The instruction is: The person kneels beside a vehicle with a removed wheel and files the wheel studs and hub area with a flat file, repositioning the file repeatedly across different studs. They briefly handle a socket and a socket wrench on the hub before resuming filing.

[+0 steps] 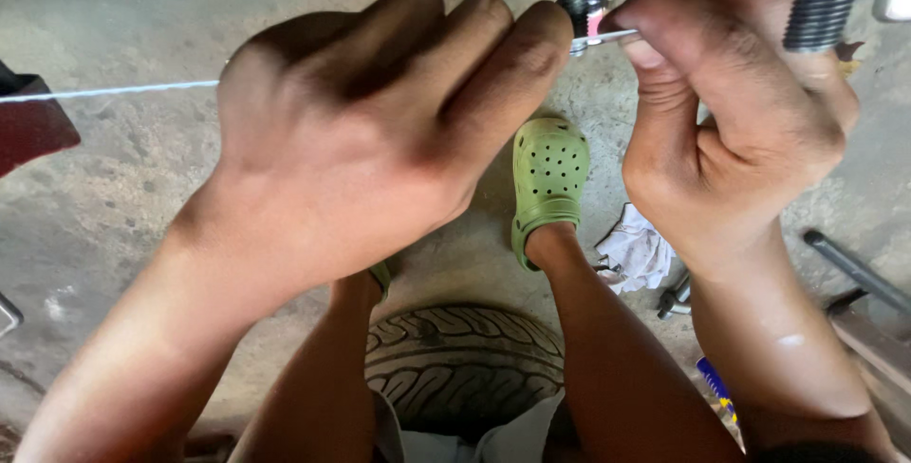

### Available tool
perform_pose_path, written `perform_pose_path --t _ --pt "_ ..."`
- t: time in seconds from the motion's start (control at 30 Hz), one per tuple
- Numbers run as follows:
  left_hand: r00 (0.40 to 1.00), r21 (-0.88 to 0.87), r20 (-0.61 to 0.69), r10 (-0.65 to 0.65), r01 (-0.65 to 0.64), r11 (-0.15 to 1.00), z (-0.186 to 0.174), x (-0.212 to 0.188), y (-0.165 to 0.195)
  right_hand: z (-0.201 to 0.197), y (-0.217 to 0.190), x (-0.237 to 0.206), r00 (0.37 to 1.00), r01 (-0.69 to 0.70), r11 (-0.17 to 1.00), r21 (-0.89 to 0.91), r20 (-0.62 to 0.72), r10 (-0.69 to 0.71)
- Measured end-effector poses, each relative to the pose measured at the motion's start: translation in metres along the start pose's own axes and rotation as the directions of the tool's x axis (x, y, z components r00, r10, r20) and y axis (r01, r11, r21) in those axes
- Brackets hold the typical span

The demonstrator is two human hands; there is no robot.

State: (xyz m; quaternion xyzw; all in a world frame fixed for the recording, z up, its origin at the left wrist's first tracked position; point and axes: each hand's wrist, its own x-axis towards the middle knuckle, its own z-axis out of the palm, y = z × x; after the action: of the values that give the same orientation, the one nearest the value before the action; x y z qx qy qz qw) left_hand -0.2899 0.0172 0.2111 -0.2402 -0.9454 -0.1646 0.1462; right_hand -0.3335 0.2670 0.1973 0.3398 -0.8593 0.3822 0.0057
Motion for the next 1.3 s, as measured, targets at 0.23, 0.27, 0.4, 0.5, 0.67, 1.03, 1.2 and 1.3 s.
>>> perform_pose_path --t 0.23,0.27,0.4,0.5,0.67,1.03,1.2,1.3 --pt "0.999 -0.058 -0.021 0.048 -0.050 0.997 0.007 -0.003 -0.004 -0.004 0.000 0.006 0.998 0.047 0.997 -0.057 0.043 -0.044" --pt "0.999 -0.053 -0.031 0.039 -0.041 0.998 0.005 -0.004 -0.004 -0.003 -0.002 0.005 0.998 0.037 0.998 -0.055 0.059 -0.033" --pt "1.000 -0.032 0.011 0.021 -0.020 0.999 0.000 -0.008 -0.008 -0.003 -0.006 0.004 0.998 0.017 0.994 -0.106 0.059 -0.011" --pt "0.999 -0.007 -0.011 0.035 -0.035 0.999 0.002 -0.008 -0.006 -0.005 -0.005 0.006 0.998 0.022 0.992 -0.126 0.060 -0.015" --pt "1.000 0.026 -0.010 -0.004 0.004 1.000 -0.001 -0.013 -0.003 -0.003 -0.004 0.009 0.997 0.027 0.995 -0.101 0.075 -0.020" --pt "0.996 -0.109 0.087 -0.018 0.027 0.994 -0.014 -0.003 0.012 -0.019 -0.009 -0.010 0.991 -0.090 0.994 0.058 0.105 0.083" --pt "0.987 -0.076 0.159 -0.019 0.031 0.997 0.002 0.002 0.022 -0.006 -0.005 -0.016 0.978 -0.119 0.993 -0.015 0.171 0.120" --pt "0.976 -0.028 0.214 -0.025 0.032 0.999 0.001 -0.003 0.027 -0.004 -0.005 -0.012 0.987 -0.070 0.997 -0.031 0.142 0.074"
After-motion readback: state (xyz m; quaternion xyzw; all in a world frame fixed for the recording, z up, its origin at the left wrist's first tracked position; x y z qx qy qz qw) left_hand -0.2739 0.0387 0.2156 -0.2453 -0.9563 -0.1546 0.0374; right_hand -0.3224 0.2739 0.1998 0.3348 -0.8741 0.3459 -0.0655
